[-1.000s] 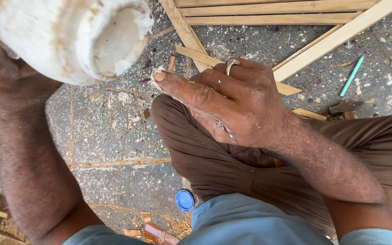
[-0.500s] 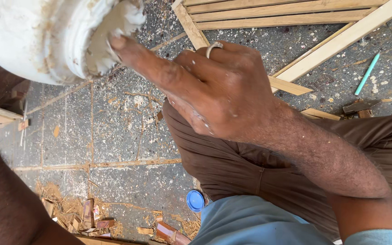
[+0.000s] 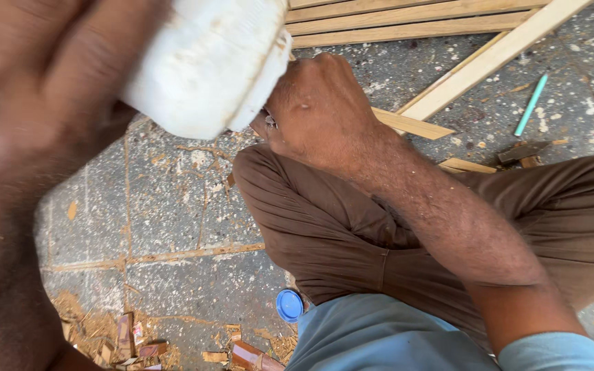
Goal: The person assembles a triangular wooden frame with horizontal slats on a workshop floor. They use a hammer and nails to secure the slats, mark wood with a pencil, cut through wood using a circular saw, and apply white glue by hand to the edges of wood pieces.
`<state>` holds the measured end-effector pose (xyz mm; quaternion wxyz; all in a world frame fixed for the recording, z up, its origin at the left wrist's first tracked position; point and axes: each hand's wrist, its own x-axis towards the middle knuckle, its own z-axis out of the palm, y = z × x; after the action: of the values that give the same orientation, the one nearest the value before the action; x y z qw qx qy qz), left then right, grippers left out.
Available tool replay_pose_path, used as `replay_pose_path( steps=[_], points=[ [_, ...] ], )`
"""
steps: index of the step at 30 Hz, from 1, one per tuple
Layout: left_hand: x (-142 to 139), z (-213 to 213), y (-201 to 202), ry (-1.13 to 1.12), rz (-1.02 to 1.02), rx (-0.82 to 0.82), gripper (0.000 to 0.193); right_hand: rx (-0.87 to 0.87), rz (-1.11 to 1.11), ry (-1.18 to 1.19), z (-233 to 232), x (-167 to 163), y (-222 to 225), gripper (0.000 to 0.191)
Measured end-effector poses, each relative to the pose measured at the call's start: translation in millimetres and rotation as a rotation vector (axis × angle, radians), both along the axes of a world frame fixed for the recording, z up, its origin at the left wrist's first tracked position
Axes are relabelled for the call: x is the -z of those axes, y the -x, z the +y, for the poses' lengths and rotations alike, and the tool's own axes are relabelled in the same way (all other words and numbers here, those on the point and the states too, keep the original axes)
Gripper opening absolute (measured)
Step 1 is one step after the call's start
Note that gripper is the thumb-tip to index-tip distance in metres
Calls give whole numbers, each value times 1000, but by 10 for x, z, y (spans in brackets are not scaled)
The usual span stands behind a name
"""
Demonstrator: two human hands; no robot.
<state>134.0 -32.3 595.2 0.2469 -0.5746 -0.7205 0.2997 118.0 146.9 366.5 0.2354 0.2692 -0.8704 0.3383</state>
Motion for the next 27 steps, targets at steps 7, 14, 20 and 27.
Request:
replay_pose_path(
  steps=[7,14,20,27],
  points=[
    [365,266,-20,162,280,25,53,-94,-5,320,25,438,48,33],
    [671,106,132,112,236,28,53,-82,-10,347,42,545,57,37],
    [820,-6,212,92,225,33,54,-148,-84,528,26,435,91,70],
    [911,-55,238,86,215,34,55,-73,-32,400,-12,497,160,82]
  ],
)
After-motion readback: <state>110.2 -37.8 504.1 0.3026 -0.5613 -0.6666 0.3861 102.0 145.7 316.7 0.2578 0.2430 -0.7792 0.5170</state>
